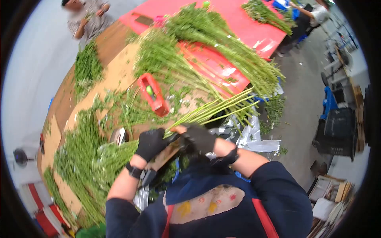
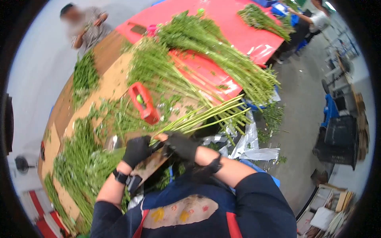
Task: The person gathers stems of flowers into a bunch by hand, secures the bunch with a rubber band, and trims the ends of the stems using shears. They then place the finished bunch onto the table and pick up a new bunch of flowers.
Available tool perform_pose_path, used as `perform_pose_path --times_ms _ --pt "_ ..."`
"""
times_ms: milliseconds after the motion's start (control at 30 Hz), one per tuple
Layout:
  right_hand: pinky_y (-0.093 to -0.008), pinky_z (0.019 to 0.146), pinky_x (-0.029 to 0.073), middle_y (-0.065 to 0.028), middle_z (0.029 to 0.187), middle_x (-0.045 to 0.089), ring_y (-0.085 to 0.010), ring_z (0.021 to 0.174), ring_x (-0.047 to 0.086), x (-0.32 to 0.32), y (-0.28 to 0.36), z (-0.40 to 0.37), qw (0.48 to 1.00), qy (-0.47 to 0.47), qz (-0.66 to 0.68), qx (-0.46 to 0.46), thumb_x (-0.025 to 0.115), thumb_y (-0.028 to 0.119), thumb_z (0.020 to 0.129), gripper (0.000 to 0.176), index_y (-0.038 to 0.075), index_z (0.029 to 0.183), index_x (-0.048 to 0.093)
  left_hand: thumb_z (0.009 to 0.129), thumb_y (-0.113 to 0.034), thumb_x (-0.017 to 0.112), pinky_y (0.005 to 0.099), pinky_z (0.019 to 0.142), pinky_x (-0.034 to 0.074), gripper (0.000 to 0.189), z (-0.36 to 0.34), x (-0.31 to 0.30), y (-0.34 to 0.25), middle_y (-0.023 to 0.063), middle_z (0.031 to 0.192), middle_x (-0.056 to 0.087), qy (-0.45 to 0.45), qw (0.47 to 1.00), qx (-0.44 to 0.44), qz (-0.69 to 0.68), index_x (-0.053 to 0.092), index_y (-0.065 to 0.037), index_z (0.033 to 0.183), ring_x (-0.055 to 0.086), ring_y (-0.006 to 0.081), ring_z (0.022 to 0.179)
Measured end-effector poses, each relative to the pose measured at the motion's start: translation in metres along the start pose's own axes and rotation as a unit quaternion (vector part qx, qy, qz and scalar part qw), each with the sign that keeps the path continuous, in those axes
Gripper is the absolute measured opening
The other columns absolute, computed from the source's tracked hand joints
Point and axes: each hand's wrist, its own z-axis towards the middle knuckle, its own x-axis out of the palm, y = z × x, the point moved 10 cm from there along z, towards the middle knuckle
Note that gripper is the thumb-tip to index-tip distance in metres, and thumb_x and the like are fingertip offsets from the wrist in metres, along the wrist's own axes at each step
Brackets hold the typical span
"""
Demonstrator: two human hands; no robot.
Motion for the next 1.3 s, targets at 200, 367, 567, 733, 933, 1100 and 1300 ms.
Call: perform_pose_path --times_ms 200,367,567,733,933,1100,1300 --pt "-0.0287 0.081 0.048 -0.0095 0.1 0.066 -0.018 0.089 0.063 -0.043 -0.023 -0.069 0.979 0.057 -0.192 -0.049 0.061 0.026 0.086 0.034 0.003 0.111 0.063 0.087 -0.047 0.058 0.0304 0.047 0.041 0.044 0.002 0.006 -0.076 0.0033 0.055 0.056 0.25 0.892 -0.024 -0.375 0.068 -0.005 0.081 0.052 0.0143 0.046" --pt "-0.0298 0.085 0.045 -0.0121 0.111 0.061 -0.0149 0.096 0.057 -0.081 0.024 -0.108 0.893 -0.078 -0.334 -0.291 0.063 0.008 0.082 0.049 0.003 0.129 0.047 0.093 -0.043 0.053 0.0269 0.048 0.04 0.042 -0.005 0.032 -0.177 0.002 0.06 0.06 0.412 0.809 -0.045 -0.416 0.069 -0.005 0.084 0.05 0.01 0.047" --pt "-0.0321 0.085 0.048 -0.0092 0.107 0.064 -0.0193 0.095 0.061 -0.162 -0.009 -0.209 0.908 -0.1 -0.281 -0.294 0.064 0.01 0.083 0.034 0.002 0.116 0.059 0.087 -0.035 0.064 0.0231 0.067 0.045 0.033 0.032 0.05 -0.295 -0.001 0.08 0.066 0.337 0.851 0.008 -0.404 0.068 -0.005 0.097 0.054 0.0025 0.075" --pt "-0.0318 0.083 0.047 -0.0064 0.099 0.067 -0.0171 0.093 0.061 -0.23 -0.063 -0.282 0.999 -0.007 0.025 -0.021 0.067 0.024 0.082 0.031 0.003 0.105 0.065 0.071 -0.039 0.074 0.0359 0.065 0.048 0.04 0.067 0.089 -0.367 0.011 0.077 0.066 0.211 0.967 0.105 -0.098 0.064 -0.005 0.09 0.064 0.0235 0.074" --pt "-0.0436 0.093 0.039 -0.0106 0.111 0.06 -0.0319 0.105 0.053 -0.292 0.057 -0.417 0.752 -0.203 -0.54 -0.32 0.072 0.032 0.072 0.051 0.008 0.115 0.06 0.074 -0.023 0.061 0.0421 0.049 0.044 0.014 0.095 0.105 -0.455 0.012 0.066 0.062 0.086 0.962 0.196 0.171 0.059 -0.011 0.081 0.064 0.0308 0.064" --pt "-0.0392 0.071 0.05 -0.017 0.09 0.064 -0.0329 0.08 0.063 -0.376 -0.034 -0.384 0.851 -0.2 -0.474 -0.105 0.067 0.035 0.075 0.054 0.006 0.118 0.056 0.076 -0.017 0.059 0.0455 0.085 0.04 0.025 0.107 0.054 -0.52 0.0093 0.088 0.064 -0.07 0.95 0.257 0.161 0.06 -0.01 0.101 0.059 0.0276 0.096" --pt "-0.0404 0.07 0.05 -0.0143 0.092 0.066 -0.0311 0.081 0.063 -0.414 0.012 -0.345 0.788 -0.267 -0.497 -0.246 0.071 0.027 0.072 0.04 0.006 0.106 0.064 0.073 -0.019 0.073 0.0388 0.095 0.043 0.042 0.106 0.077 -0.509 0.0145 0.113 0.059 0.116 0.938 0.226 -0.236 0.06 -0.008 0.112 0.056 0.029 0.106"
